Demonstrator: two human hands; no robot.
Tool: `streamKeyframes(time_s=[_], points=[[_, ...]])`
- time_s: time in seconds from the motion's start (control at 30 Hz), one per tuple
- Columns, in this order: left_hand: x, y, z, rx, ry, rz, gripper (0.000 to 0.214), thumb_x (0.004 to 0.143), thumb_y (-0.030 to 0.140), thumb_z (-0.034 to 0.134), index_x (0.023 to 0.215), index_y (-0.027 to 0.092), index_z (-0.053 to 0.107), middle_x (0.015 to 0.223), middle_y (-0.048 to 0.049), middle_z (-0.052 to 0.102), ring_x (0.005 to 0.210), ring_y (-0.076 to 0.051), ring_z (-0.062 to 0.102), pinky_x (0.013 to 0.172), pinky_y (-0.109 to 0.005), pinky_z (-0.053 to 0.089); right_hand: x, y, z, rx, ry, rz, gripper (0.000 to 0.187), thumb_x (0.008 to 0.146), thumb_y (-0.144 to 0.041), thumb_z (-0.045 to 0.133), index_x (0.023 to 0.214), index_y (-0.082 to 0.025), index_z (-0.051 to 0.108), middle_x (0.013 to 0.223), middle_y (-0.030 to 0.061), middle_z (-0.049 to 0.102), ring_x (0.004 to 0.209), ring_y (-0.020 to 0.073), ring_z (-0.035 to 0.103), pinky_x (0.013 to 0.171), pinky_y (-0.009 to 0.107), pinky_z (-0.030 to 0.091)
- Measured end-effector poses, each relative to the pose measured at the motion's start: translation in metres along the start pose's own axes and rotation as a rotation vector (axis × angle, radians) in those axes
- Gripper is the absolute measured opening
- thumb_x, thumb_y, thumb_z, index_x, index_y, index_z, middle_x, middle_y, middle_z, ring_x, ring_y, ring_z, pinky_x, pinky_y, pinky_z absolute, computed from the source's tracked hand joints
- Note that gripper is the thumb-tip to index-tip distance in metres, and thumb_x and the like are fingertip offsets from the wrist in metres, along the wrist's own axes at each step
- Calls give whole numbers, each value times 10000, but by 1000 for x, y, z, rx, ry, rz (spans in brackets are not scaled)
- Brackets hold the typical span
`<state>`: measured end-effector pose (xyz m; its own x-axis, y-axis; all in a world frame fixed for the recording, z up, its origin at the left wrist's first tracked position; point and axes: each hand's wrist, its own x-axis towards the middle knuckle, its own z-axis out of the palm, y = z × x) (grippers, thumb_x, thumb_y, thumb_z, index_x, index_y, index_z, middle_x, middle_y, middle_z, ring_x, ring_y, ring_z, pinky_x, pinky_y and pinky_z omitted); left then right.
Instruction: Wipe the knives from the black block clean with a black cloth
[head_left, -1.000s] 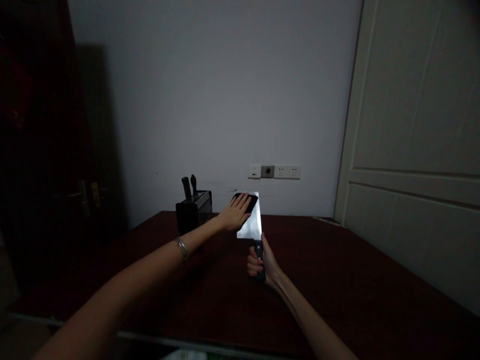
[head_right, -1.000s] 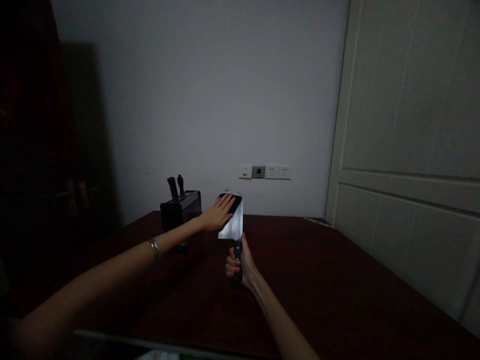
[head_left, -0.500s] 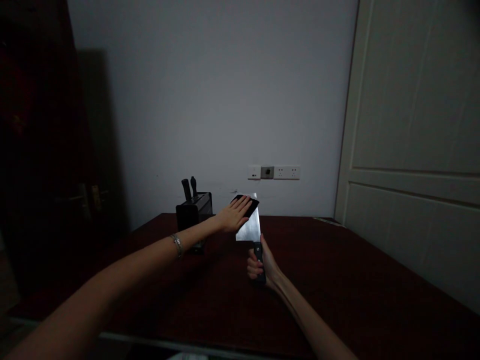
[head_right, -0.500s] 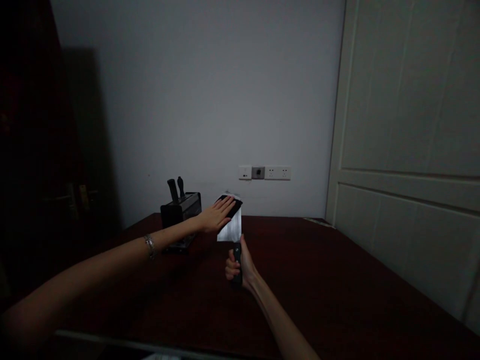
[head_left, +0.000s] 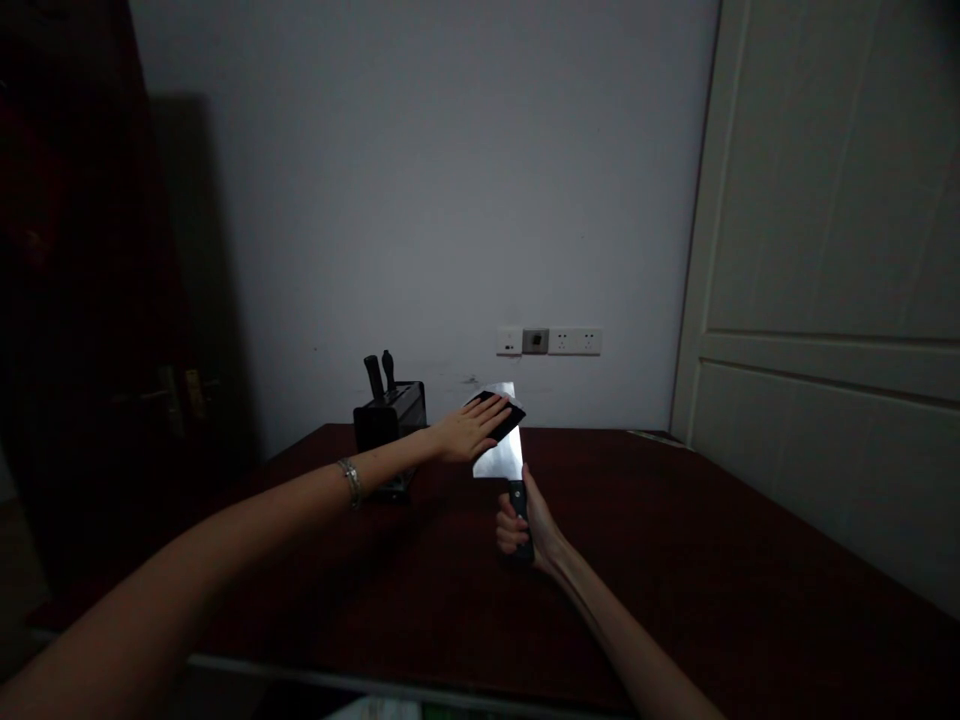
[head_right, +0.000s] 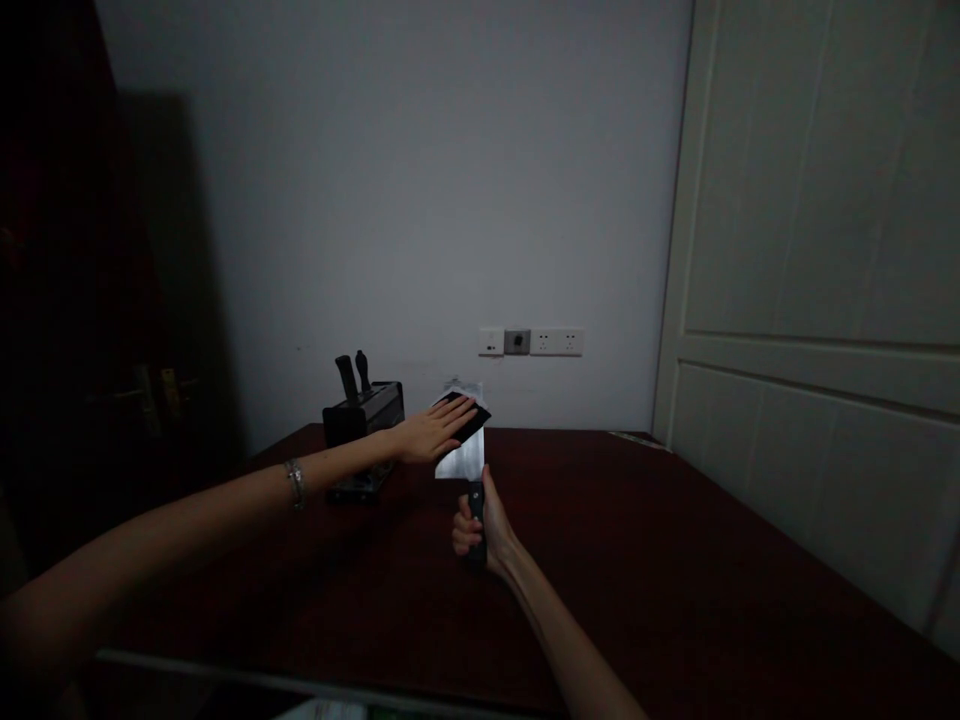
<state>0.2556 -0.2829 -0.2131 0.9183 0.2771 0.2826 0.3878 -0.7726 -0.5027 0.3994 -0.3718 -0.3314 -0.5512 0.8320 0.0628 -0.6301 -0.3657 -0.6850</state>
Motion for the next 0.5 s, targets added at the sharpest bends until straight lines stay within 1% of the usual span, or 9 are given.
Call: streamKeyframes(time_s=[0.1,0.2,0.27,0.4,0.5], points=[[-6,12,0,-22,-30,83,610,904,429,257,1405,111,120,1470,-107,71,1347,-205,-5,1084,-377,110,0,-1,0,6,-1,-6,683,756,-735,201,407,-174,375,285,-90,226,258,33,146,317,175,197],[-12,20,1,-46,-33,148,611,903,424,269,1410,126,101,1473,-91,69,1348,-196,-4,1086,-365,112,0,-1,-2,6,-5,-12,687,759,-732,200,410,-172,391,281,-88,231,254,32,144,313,172,191],[-14,17,2,-55,-20,135,615,903,425,274,1409,121,101,1472,-99,72,1348,-199,7,1085,-364,118,1,-1,-3,-1,-9,-7,693,761,-732,183,412,-171,394,280,-87,231,251,31,140,313,173,194],[-10,5,4,-34,-1,28,622,904,439,267,1400,91,125,1465,-133,78,1346,-224,14,1081,-386,118,1,-1,-2,-18,-19,10,701,755,-740,159,405,-173,377,278,-87,227,247,34,149,317,178,209],[-9,9,3,-10,3,21,628,904,443,260,1397,79,125,1465,-140,58,1345,-231,-8,1080,-390,115,0,-2,0,-25,-6,4,696,757,-737,166,403,-175,370,278,-86,227,247,35,153,316,179,209]])
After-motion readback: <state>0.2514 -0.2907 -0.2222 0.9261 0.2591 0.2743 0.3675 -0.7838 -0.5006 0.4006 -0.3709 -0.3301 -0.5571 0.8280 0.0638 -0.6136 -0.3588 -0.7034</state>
